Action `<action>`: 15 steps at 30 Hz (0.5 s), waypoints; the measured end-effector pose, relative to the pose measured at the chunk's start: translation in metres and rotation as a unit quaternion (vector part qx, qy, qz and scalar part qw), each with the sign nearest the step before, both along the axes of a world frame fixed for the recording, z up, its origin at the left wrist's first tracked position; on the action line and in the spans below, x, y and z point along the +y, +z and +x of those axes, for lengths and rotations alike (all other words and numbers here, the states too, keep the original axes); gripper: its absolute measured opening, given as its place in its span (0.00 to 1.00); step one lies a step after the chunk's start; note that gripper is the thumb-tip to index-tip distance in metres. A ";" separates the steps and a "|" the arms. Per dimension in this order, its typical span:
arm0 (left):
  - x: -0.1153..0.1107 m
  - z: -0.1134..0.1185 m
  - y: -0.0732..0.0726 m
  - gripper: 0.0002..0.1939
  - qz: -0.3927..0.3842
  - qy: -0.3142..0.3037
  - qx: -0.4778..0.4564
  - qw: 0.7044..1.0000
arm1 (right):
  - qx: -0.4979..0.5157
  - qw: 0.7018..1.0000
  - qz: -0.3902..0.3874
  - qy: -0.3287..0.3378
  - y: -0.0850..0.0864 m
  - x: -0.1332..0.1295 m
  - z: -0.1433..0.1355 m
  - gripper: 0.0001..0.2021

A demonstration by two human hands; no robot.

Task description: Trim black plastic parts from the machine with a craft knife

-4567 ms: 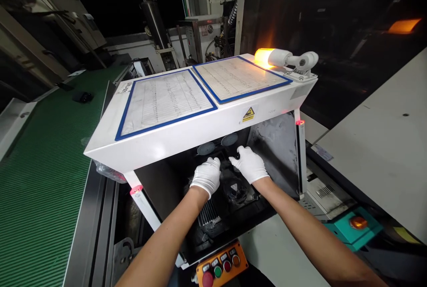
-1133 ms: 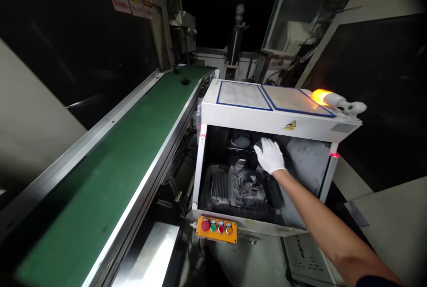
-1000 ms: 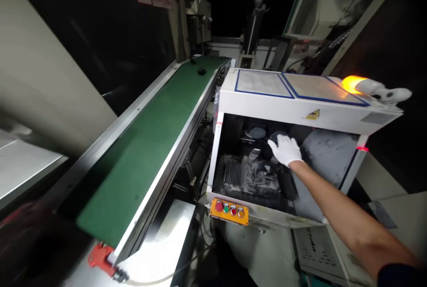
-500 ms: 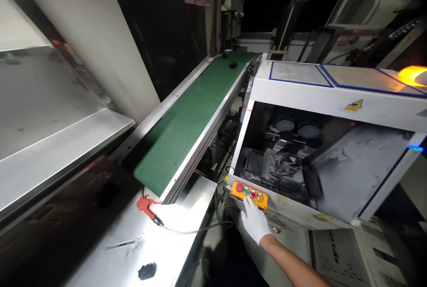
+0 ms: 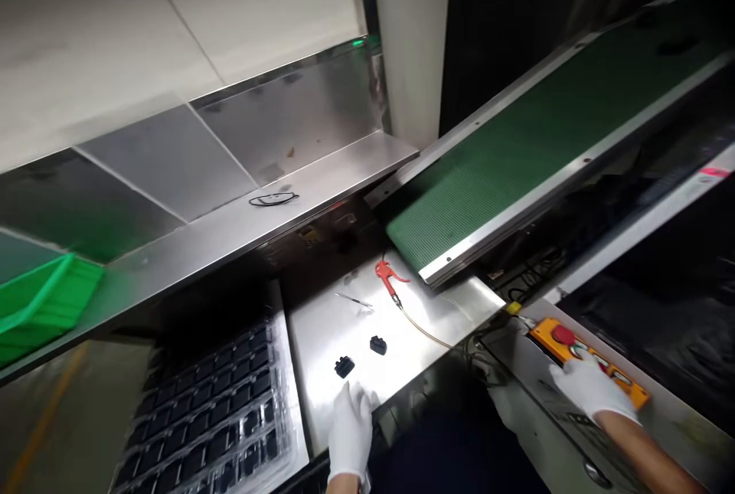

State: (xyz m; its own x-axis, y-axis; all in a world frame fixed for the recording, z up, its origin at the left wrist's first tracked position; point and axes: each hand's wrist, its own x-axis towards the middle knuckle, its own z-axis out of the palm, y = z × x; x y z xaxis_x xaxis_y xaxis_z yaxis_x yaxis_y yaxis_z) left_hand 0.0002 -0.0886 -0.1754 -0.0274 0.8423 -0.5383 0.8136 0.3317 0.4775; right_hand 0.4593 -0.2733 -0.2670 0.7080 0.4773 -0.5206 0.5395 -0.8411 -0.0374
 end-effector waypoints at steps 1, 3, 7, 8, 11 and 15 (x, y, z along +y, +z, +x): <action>0.009 -0.003 -0.003 0.37 0.022 0.017 0.009 1.000 | -0.006 1.000 0.002 -0.004 0.000 -0.001 -0.001 0.27; 0.029 -0.006 -0.011 0.43 0.047 0.045 0.016 0.998 | -0.047 0.998 0.033 -0.011 -0.001 -0.006 -0.014 0.31; 0.062 -0.001 -0.031 0.39 0.057 0.073 -0.009 0.996 | -0.034 0.995 0.090 0.035 -0.016 -0.020 -0.066 0.34; 0.066 0.002 -0.034 0.35 0.063 0.079 -0.019 0.995 | -0.003 0.994 0.091 0.059 -0.021 -0.023 -0.078 0.34; 0.065 0.014 -0.037 0.22 0.102 0.095 -0.066 0.988 | 0.062 0.988 0.069 0.126 -0.038 -0.030 -0.103 0.32; 0.055 0.028 -0.029 0.12 0.159 0.117 -0.121 0.973 | 0.102 0.981 0.027 0.161 -0.044 -0.026 -0.102 0.29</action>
